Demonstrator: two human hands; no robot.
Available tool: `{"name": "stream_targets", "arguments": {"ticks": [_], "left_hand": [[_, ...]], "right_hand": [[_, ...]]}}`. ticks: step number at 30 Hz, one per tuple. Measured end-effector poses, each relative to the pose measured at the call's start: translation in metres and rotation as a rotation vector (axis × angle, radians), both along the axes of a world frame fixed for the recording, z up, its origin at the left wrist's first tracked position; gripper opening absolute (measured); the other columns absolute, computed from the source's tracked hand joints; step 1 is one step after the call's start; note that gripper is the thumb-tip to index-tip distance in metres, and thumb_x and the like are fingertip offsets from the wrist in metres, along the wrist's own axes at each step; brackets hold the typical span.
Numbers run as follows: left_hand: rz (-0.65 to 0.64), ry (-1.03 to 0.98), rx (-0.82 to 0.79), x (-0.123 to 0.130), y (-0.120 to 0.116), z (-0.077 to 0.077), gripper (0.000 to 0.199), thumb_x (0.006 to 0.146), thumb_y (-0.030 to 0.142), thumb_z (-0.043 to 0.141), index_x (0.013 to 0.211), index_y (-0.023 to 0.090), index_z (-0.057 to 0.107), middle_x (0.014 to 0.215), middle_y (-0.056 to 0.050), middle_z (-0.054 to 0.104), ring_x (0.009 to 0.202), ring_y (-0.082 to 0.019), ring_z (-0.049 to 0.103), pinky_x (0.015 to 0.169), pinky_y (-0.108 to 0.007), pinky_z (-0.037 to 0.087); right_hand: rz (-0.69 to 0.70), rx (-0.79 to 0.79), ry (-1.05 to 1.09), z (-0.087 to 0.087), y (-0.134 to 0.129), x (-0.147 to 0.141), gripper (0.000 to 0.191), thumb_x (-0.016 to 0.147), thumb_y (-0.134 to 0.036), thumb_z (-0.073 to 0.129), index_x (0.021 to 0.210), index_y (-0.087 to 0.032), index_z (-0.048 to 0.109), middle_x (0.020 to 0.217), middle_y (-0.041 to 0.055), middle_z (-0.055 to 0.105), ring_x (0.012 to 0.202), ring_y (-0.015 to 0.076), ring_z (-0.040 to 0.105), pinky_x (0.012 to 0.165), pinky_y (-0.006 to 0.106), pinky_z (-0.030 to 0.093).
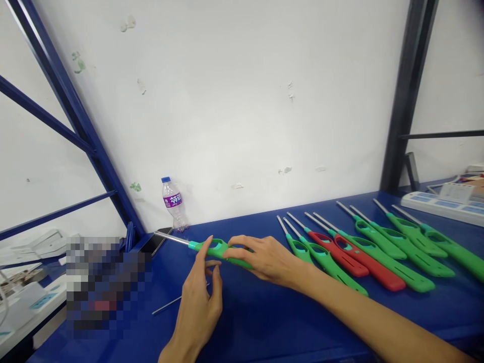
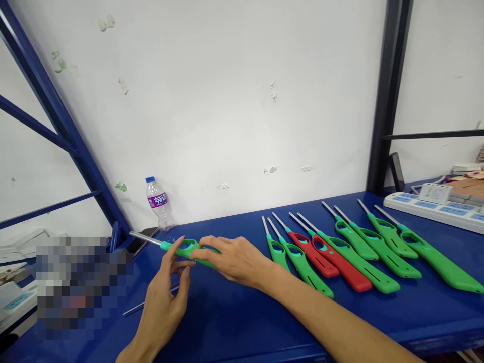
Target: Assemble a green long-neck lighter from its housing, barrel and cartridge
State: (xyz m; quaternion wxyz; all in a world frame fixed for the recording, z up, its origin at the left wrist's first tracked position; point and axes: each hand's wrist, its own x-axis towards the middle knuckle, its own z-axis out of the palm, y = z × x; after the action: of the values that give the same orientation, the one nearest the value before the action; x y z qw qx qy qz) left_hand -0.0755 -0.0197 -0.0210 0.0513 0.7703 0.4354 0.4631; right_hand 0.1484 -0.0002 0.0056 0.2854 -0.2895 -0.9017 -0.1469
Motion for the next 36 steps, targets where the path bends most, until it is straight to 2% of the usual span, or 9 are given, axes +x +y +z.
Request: {"name": "stream_targets", "arguments": {"ticks": [5, 9, 13, 15, 17, 24, 28, 33, 36], "left_hand": [[0.01, -0.004, 0.089, 0.002, -0.003, 0.005, 0.046, 0.104, 0.027, 0.049, 0.15, 0.026, 0.046, 0.127, -0.011, 0.069, 0.099, -0.023, 0.073, 0.079, -0.035, 0.062], [0.001, -0.026, 0.132, 0.002, -0.005, 0.007, 0.042, 0.104, 0.026, 0.051, 0.146, 0.025, 0.05, 0.122, -0.01, 0.071, 0.097, -0.021, 0.073, 0.076, -0.032, 0.061], [-0.006, -0.034, 0.108, 0.0, -0.005, 0.004, 0.037, 0.103, 0.029, 0.054, 0.14, 0.024, 0.055, 0.106, -0.006, 0.077, 0.066, -0.015, 0.07, 0.06, -0.026, 0.057], [0.005, -0.034, 0.083, -0.001, -0.005, 0.003, 0.035, 0.103, 0.031, 0.055, 0.137, 0.025, 0.058, 0.097, -0.003, 0.077, 0.051, -0.011, 0.061, 0.051, -0.025, 0.052], [0.013, -0.022, 0.072, -0.001, -0.005, 0.003, 0.034, 0.103, 0.031, 0.056, 0.136, 0.025, 0.059, 0.094, -0.001, 0.077, 0.046, -0.01, 0.056, 0.049, -0.024, 0.051], [0.023, 0.019, 0.131, 0.0, -0.005, 0.006, 0.033, 0.103, 0.029, 0.054, 0.135, 0.023, 0.061, 0.114, -0.006, 0.076, 0.051, -0.01, 0.058, 0.052, -0.025, 0.053], [0.044, 0.063, 0.176, -0.001, -0.004, 0.003, 0.033, 0.103, 0.027, 0.053, 0.136, 0.024, 0.059, 0.103, -0.002, 0.075, 0.05, -0.01, 0.055, 0.053, -0.024, 0.051], [0.238, 0.297, 0.503, -0.001, -0.004, 0.005, 0.028, 0.098, 0.027, 0.065, 0.125, 0.022, 0.067, 0.077, -0.003, 0.061, 0.073, -0.023, 0.057, 0.063, -0.031, 0.048], [0.302, 0.376, 0.659, 0.0, -0.006, 0.011, 0.021, 0.095, 0.02, 0.069, 0.116, 0.022, 0.072, 0.095, -0.011, 0.063, 0.088, -0.029, 0.057, 0.078, -0.042, 0.049]], "right_hand": [[-0.118, 0.012, -0.072, 0.002, -0.001, 0.0, 0.049, 0.102, -0.01, 0.044, 0.147, -0.03, 0.043, 0.133, 0.0087, 0.06, 0.084, 0.0172, 0.07, 0.052, 0.025, 0.045], [-0.133, -0.129, 0.036, 0.004, -0.003, 0.0, 0.052, 0.099, -0.021, 0.058, 0.148, -0.022, 0.04, 0.133, 0.0114, 0.066, 0.096, 0.0236, 0.073, 0.063, 0.03, 0.047], [-0.14, -0.243, 0.113, 0.004, -0.007, -0.001, 0.039, 0.103, -0.033, 0.058, 0.139, -0.022, 0.048, 0.114, 0.0064, 0.078, 0.09, 0.0244, 0.076, 0.066, 0.03, 0.041], [-0.159, -0.243, 0.122, 0.005, -0.009, -0.002, 0.041, 0.103, -0.048, 0.057, 0.134, -0.022, 0.053, 0.1, 0.0055, 0.08, 0.083, 0.0259, 0.077, 0.066, 0.031, 0.039], [-0.182, -0.243, 0.137, 0.006, -0.011, -0.003, 0.046, 0.102, -0.058, 0.056, 0.131, -0.021, 0.056, 0.092, 0.0052, 0.08, 0.081, 0.0268, 0.077, 0.066, 0.031, 0.037], [-0.21, -0.245, 0.017, 0.012, -0.012, -0.004, 0.042, 0.11, -0.054, 0.044, 0.126, -0.019, 0.061, 0.097, 0.0076, 0.081, 0.081, 0.0271, 0.077, 0.063, 0.032, 0.032], [-0.2, -0.233, -0.019, 0.01, -0.01, -0.004, 0.045, 0.111, -0.054, 0.04, 0.127, -0.018, 0.061, 0.1, 0.0084, 0.081, 0.082, 0.027, 0.077, 0.062, 0.032, 0.031], [-0.165, -0.21, -0.048, 0.008, -0.009, -0.002, 0.047, 0.111, -0.057, 0.039, 0.122, -0.018, 0.063, 0.097, 0.008, 0.08, 0.079, 0.0239, 0.076, 0.059, 0.031, 0.028], [-0.129, -0.175, -0.074, 0.009, -0.008, -0.001, 0.048, 0.111, -0.058, 0.038, 0.116, -0.018, 0.065, 0.093, 0.0066, 0.08, 0.077, 0.0224, 0.076, 0.057, 0.031, 0.025]]}}
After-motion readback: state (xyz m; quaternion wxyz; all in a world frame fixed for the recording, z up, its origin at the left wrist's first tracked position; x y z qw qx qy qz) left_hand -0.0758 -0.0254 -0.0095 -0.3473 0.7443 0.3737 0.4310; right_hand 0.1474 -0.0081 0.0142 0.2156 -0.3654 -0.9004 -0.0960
